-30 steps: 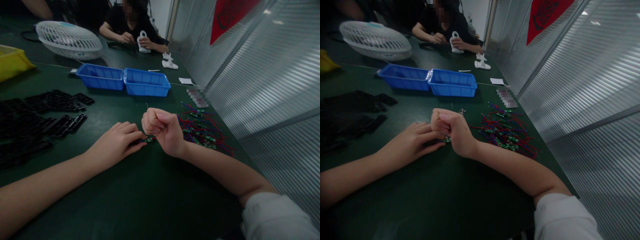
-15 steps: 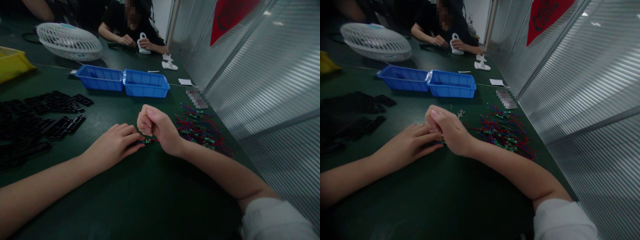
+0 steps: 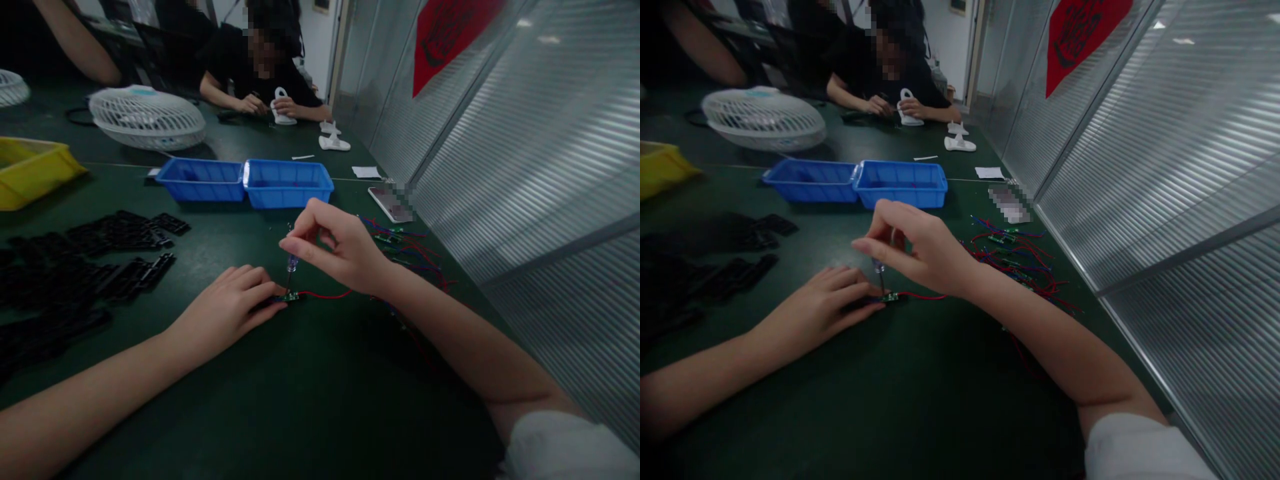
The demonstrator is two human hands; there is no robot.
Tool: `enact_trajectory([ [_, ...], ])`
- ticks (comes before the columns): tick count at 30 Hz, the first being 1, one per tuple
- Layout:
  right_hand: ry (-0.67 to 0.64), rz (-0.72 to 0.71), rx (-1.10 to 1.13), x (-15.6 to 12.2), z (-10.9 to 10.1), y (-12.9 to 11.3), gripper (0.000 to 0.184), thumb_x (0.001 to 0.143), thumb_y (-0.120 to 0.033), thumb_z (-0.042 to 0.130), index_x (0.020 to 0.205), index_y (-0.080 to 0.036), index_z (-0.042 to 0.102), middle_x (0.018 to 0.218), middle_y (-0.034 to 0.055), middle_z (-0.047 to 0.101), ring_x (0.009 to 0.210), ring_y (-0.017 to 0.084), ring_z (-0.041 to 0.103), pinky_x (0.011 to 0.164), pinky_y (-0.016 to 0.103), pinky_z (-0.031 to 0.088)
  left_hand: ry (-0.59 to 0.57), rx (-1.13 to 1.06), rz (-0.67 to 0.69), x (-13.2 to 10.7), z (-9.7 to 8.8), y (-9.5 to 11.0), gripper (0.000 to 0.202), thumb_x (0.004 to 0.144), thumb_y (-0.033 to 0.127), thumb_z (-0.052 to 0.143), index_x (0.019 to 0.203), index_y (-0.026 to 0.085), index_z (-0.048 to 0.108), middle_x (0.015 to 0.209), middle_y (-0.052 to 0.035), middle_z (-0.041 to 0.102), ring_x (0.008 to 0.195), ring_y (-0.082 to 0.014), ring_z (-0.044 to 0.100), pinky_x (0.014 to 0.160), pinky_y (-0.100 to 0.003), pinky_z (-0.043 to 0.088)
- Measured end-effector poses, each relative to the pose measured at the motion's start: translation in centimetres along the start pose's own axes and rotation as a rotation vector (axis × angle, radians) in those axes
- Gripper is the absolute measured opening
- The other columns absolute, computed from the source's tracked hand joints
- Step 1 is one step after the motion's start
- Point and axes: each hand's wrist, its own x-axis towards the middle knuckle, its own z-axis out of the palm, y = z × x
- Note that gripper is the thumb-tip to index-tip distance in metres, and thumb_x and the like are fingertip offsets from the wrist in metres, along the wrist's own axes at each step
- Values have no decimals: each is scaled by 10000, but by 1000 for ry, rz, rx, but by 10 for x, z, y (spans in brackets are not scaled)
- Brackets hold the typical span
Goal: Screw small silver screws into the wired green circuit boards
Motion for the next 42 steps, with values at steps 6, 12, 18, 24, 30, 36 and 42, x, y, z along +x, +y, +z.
enact_trajectory([
  [6,-152,-130,-454,1,-19,-14,212,989,-263,398,999,-161,584,982,82,609,924,175,547,822,315,416,-18,-5,-3,0,-1,0,230,954,408,520,1076,262,649,982,-44,599,897,-218,530,766,-364,404],
  [12,-272,-72,-574,4,-34,-31,241,972,-201,409,1064,-138,622,1030,92,638,961,183,577,822,305,421,-19,-7,-2,0,-3,1,221,953,392,529,1099,274,646,986,-43,604,898,-215,529,766,-355,395],
  [18,-302,-96,-696,4,-42,-36,202,976,-248,456,976,-156,636,994,77,649,904,181,576,762,302,408,-18,-13,-6,0,-3,1,225,955,402,524,1102,280,643,986,-38,596,884,-209,524,749,-344,386],
  [24,-303,-50,-703,4,-44,-36,133,954,-221,498,959,-157,614,966,64,624,863,169,562,711,280,378,-30,-10,-11,0,-2,1,233,958,409,519,1086,259,642,984,-38,592,888,-204,529,756,-350,396],
  [30,-293,-79,-812,2,-36,-29,223,991,-308,402,951,-167,570,844,41,556,722,145,472,615,271,283,-20,-2,-4,0,-1,1,240,959,410,513,1088,253,642,988,-47,592,893,-208,526,756,-357,403],
  [36,-265,13,-892,0,-26,-18,453,1024,-413,258,821,-167,579,707,36,541,639,139,428,576,290,190,-25,0,-1,0,-2,1,243,959,406,511,1099,255,639,1009,-54,600,912,-220,532,758,-363,408],
  [42,-199,63,-926,-6,-17,-8,483,1010,-436,267,775,-174,599,656,24,535,592,132,396,557,294,161,-17,-4,-3,0,-2,1,253,959,412,510,1101,250,641,1007,-54,600,924,-223,534,773,-366,411],
])
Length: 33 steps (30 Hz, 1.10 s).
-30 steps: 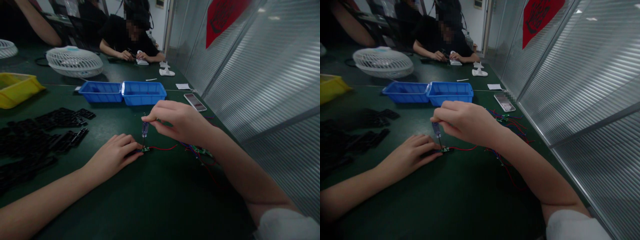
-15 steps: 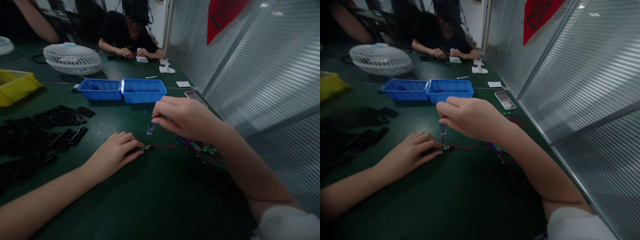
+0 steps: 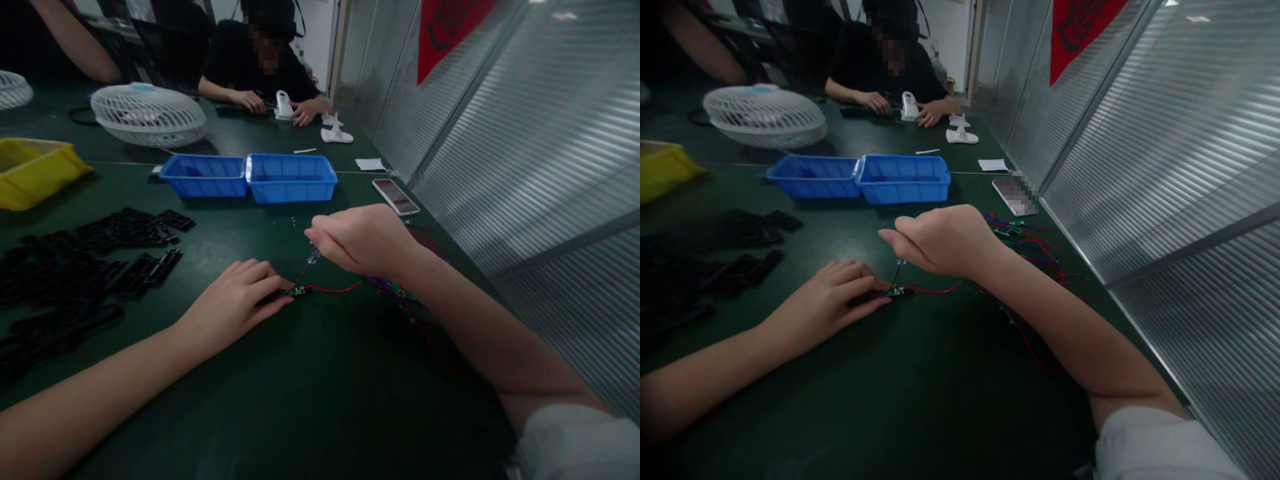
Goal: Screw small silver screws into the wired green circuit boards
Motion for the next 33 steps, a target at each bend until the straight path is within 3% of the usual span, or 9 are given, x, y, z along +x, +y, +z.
enact_trajectory([
  [3,-9,-63,127,1,0,-1,344,980,-282,310,923,-149,621,864,62,586,723,151,491,603,282,291,4,-5,2,0,0,0,254,956,416,515,1090,244,645,984,-49,598,909,-220,535,772,-365,408],
  [7,-5,-180,381,4,-5,-2,297,954,-155,332,1118,-142,579,1042,89,574,906,165,538,807,298,409,-1,-6,0,0,0,0,246,960,413,509,1086,249,643,989,-43,593,914,-223,533,771,-366,401],
  [13,115,-211,567,5,-3,2,125,979,-212,456,1016,-135,547,936,35,585,825,111,547,752,241,437,10,-5,6,0,1,0,244,959,421,512,1076,249,639,962,-36,587,891,-215,527,758,-358,396],
  [18,128,-253,569,5,-3,11,141,973,-184,499,1047,-114,596,964,28,649,815,83,570,729,212,433,11,-4,10,0,1,0,255,965,426,500,1087,250,639,988,-41,595,913,-216,530,771,-356,397],
  [24,125,-285,513,6,-9,17,128,959,-232,540,976,-132,618,940,36,650,887,129,577,773,259,427,9,5,7,0,0,0,248,965,421,502,1088,254,638,990,-42,596,907,-217,528,767,-357,396],
  [28,102,-178,354,6,-9,13,215,972,-337,507,902,-147,581,852,22,583,760,122,517,680,249,381,9,0,8,0,0,0,241,964,420,505,1085,258,637,993,-38,595,902,-213,530,757,-351,395],
  [33,-32,3,78,4,-5,2,441,1020,-420,317,818,-154,605,776,31,595,682,123,497,600,267,279,13,-2,4,0,0,0,254,965,431,499,1093,258,635,994,-41,597,890,-212,530,745,-349,391],
])
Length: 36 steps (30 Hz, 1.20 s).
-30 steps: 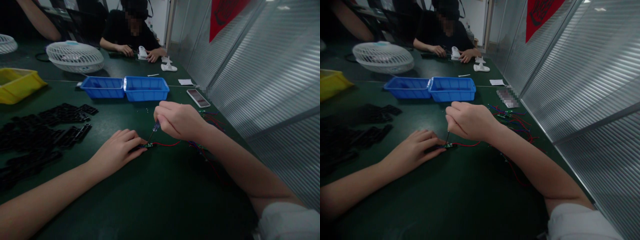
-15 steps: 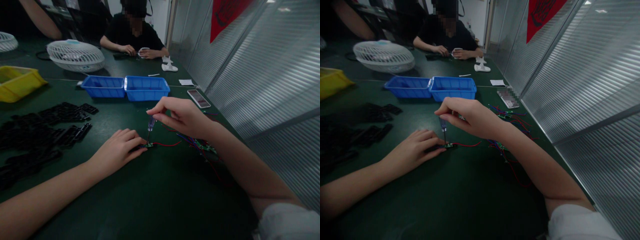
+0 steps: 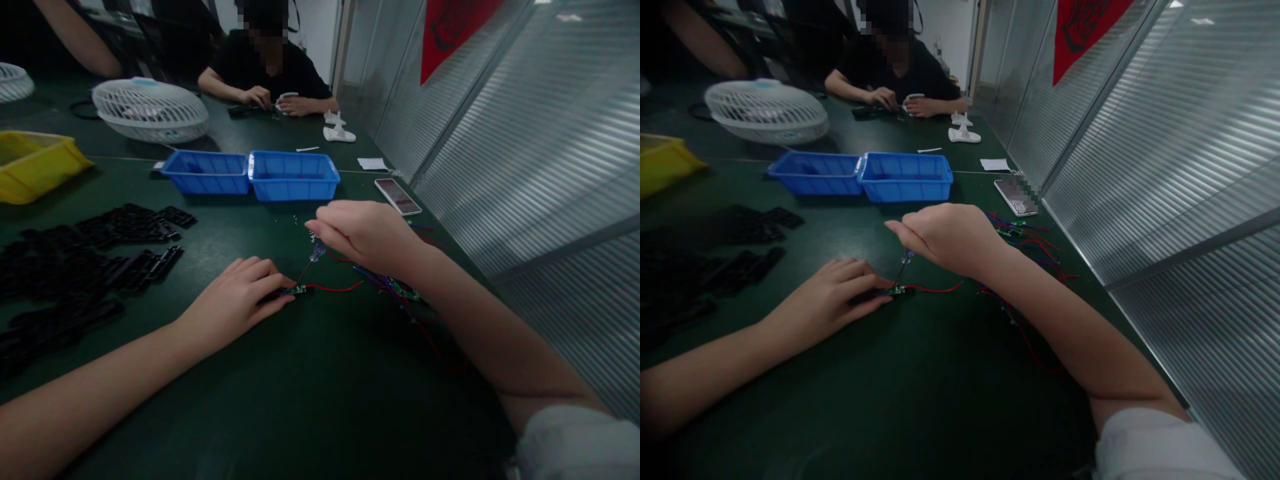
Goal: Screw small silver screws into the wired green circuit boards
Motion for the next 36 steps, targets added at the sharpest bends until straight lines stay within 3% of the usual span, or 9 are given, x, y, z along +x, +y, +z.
enact_trajectory([
  [3,-53,89,-75,-1,3,-4,585,1018,-479,229,736,-158,629,673,37,601,637,134,513,575,285,239,-5,-3,0,0,1,-1,246,966,422,500,1095,259,632,998,-39,594,905,-213,531,754,-350,393],
  [5,-61,107,-85,-2,3,-4,538,1007,-457,255,781,-158,642,685,43,611,645,147,526,569,287,242,-5,-9,0,0,2,-2,240,966,415,501,1093,259,632,996,-38,593,908,-213,530,760,-351,396],
  [10,-59,-82,144,-2,-1,-2,322,949,-202,330,1025,-132,635,986,77,594,855,153,562,715,273,389,4,-12,-1,0,2,-1,233,959,418,512,1082,261,633,979,-33,590,899,-213,529,753,-349,396],
  [13,-40,-177,306,-2,-1,-2,272,959,-159,353,1141,-118,552,1039,76,579,889,134,557,787,265,418,0,-13,-5,-1,1,-1,226,959,415,511,1075,262,631,984,-32,591,902,-213,528,759,-352,397],
  [16,49,-178,373,-2,1,-3,163,990,-242,420,1081,-136,504,966,45,593,807,114,549,717,244,417,-13,-13,-6,-1,1,-1,228,964,414,502,1075,260,627,991,-34,592,911,-215,527,770,-358,400],
  [20,132,-165,371,-2,3,-2,179,979,-330,491,961,-158,537,874,17,609,780,107,564,666,224,401,-11,-4,2,0,1,-1,236,963,421,503,1085,260,626,1020,-41,595,932,-220,527,792,-368,400],
  [27,73,-216,475,0,-8,5,139,963,-201,504,1034,-138,605,975,43,671,862,116,605,745,234,431,2,-3,0,1,0,-1,246,962,416,504,1075,246,641,964,-41,595,885,-210,527,758,-353,397],
  [32,96,-198,374,0,-12,9,199,958,-317,531,919,-138,609,871,36,628,788,125,553,702,244,392,5,2,4,1,0,-1,242,954,414,514,1077,252,646,972,-44,604,883,-212,536,745,-346,398],
  [36,1,-96,226,0,-10,3,348,998,-415,416,842,-154,585,745,5,573,666,107,489,619,242,311,15,5,14,1,0,0,237,955,405,516,1078,252,648,998,-47,610,906,-216,539,758,-349,398],
])
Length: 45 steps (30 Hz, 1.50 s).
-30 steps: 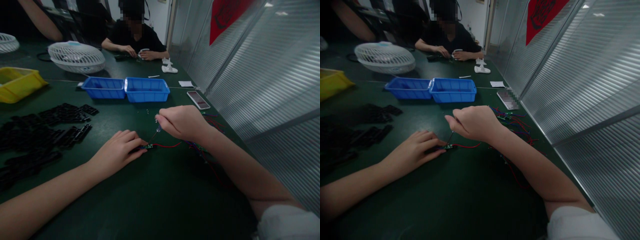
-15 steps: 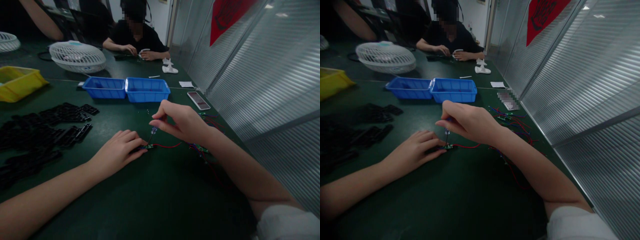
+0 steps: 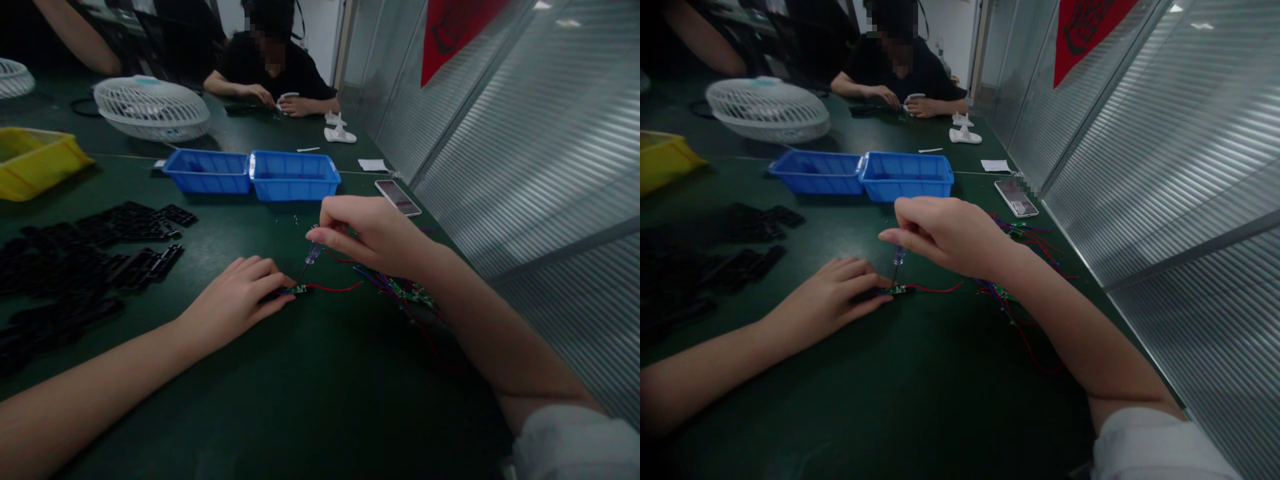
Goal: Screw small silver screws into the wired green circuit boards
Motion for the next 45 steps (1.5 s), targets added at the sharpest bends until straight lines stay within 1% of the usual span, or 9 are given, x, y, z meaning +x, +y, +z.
enact_trajectory([
  [5,-45,229,-301,0,9,-8,555,1014,-451,285,708,-160,646,575,13,526,542,111,433,564,284,211,-8,-3,-1,1,1,0,235,953,397,521,1078,244,649,991,-48,607,901,-217,542,766,-354,400],
  [9,-11,271,-372,-1,13,-12,636,1005,-483,240,689,-151,680,580,38,560,556,131,478,551,290,208,-12,5,5,1,2,-1,246,959,401,512,1090,237,640,1003,-54,601,910,-218,536,774,-358,404],
  [16,21,17,23,0,12,-7,380,979,-222,326,1079,-109,675,986,83,586,877,150,561,777,283,416,-14,25,-5,-1,0,1,242,961,405,508,1070,237,644,969,-49,586,889,-204,522,762,-349,392],
  [23,114,-69,279,-1,12,1,145,970,-257,499,1033,-135,547,930,11,606,744,70,531,688,203,421,-13,22,1,1,-1,1,239,965,398,502,1072,235,641,987,-53,592,899,-204,521,771,-352,399],
  [28,182,-88,191,-1,12,0,157,942,-277,560,987,-139,618,885,9,669,739,84,571,669,212,416,-12,27,3,0,-3,3,253,965,410,500,1071,230,643,982,-56,598,894,-205,522,781,-361,409],
  [33,134,-155,200,-1,1,0,129,940,-211,556,1000,-149,652,993,50,686,924,136,610,805,269,442,-22,47,7,0,-3,3,263,969,416,490,1080,232,640,994,-61,606,912,-214,526,786,-366,415],
  [37,84,-95,57,-3,-10,-4,138,947,-259,547,980,-159,637,992,50,653,865,144,578,724,261,404,-15,62,17,0,-3,3,265,970,412,488,1094,232,639,998,-64,608,924,-214,529,812,-370,423],
  [42,10,51,-211,-3,-5,-14,280,1000,-364,421,1006,-146,597,948,54,637,752,132,537,613,254,308,-9,51,20,0,-2,3,260,969,408,491,1086,231,641,999,-64,611,900,-208,532,785,-364,419],
  [45,-31,127,-310,-2,5,-16,502,1026,-445,265,871,-151,640,812,54,651,731,149,554,585,276,252,-17,47,10,0,-3,3,256,966,402,498,1099,235,639,1011,-65,609,902,-213,534,773,-366,415],
])
